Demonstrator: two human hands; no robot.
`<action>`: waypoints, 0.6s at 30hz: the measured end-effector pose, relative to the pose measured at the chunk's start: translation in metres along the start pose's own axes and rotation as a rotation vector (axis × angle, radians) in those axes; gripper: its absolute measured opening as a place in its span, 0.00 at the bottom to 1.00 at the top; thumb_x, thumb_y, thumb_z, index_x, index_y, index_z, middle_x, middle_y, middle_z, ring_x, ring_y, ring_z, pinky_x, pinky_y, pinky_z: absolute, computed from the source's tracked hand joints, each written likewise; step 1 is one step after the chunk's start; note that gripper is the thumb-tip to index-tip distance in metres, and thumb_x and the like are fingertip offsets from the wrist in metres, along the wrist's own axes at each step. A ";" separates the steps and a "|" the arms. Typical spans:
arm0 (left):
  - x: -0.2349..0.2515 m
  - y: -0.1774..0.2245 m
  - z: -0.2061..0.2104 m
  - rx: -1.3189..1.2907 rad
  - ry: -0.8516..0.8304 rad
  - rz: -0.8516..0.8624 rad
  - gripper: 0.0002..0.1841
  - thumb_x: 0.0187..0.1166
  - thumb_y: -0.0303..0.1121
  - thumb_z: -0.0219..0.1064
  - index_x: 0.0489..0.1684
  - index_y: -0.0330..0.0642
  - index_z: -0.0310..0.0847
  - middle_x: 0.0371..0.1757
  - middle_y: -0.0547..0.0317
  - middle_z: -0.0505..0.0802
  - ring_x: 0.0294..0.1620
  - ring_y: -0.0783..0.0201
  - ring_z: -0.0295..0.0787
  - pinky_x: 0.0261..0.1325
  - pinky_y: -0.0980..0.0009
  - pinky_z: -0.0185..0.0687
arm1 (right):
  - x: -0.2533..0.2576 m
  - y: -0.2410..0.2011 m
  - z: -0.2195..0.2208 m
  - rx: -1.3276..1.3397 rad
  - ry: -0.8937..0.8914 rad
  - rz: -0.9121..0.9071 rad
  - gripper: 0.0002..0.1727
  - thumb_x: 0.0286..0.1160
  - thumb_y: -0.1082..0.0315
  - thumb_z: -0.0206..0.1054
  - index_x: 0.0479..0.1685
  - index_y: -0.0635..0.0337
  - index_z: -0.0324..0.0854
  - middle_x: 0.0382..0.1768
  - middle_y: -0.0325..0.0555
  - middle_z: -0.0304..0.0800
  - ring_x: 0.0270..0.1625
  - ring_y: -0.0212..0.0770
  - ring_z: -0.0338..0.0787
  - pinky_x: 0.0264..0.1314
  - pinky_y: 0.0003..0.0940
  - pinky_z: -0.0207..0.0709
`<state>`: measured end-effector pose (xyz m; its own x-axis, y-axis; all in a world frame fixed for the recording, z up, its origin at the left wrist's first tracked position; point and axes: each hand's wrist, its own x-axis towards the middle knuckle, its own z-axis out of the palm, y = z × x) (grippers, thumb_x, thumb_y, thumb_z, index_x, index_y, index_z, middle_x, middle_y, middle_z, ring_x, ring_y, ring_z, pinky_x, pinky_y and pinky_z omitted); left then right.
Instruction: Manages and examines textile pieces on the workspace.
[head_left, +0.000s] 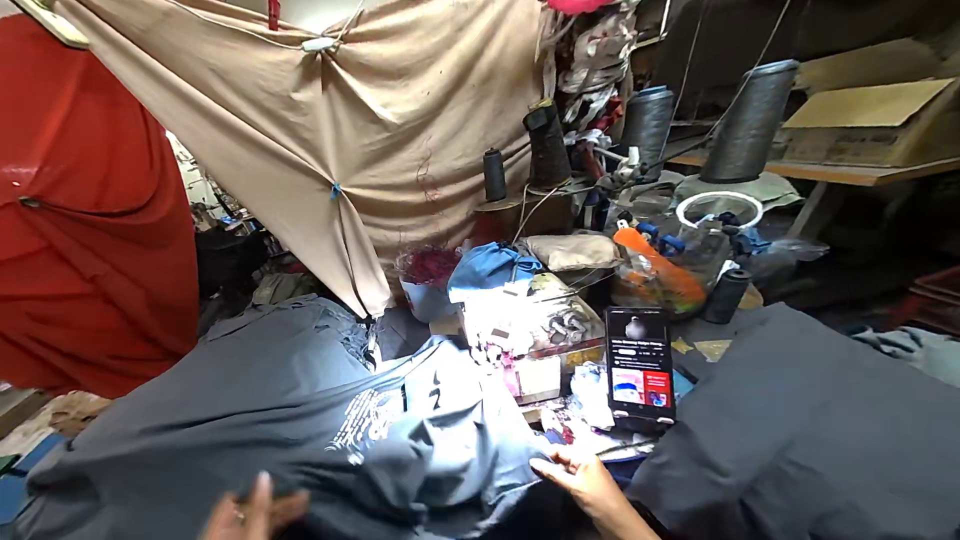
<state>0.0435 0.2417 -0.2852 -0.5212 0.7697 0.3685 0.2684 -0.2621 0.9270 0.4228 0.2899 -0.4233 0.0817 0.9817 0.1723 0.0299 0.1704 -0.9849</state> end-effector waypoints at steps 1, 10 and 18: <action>0.032 0.017 -0.008 0.066 0.042 0.102 0.16 0.91 0.32 0.56 0.56 0.20 0.72 0.29 0.61 0.93 0.25 0.70 0.95 0.36 0.68 0.96 | -0.001 -0.003 0.009 0.093 -0.019 0.047 0.03 0.67 0.70 0.77 0.34 0.59 0.89 0.29 0.32 0.91 0.32 0.24 0.88 0.41 0.22 0.84; 0.077 -0.004 0.093 0.463 -0.114 0.643 0.29 0.74 0.34 0.70 0.67 0.17 0.74 0.76 0.16 0.75 0.81 0.23 0.67 0.83 0.38 0.64 | -0.016 -0.003 0.049 0.350 -0.151 0.421 0.02 0.75 0.72 0.71 0.35 0.58 0.86 0.31 0.34 0.92 0.36 0.29 0.90 0.45 0.29 0.85; -0.016 -0.098 0.171 0.746 -0.508 0.776 0.23 0.56 0.21 0.73 0.57 0.34 0.90 0.58 0.34 0.92 0.63 0.34 0.88 0.66 0.41 0.81 | -0.020 -0.015 0.036 0.396 -0.220 0.446 0.02 0.75 0.73 0.70 0.36 0.57 0.87 0.33 0.34 0.94 0.37 0.29 0.91 0.45 0.29 0.85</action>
<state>0.1637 0.3546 -0.3935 0.3244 0.7415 0.5873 0.8633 -0.4859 0.1365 0.3845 0.2706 -0.4122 -0.2065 0.9531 -0.2212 -0.3342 -0.2812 -0.8996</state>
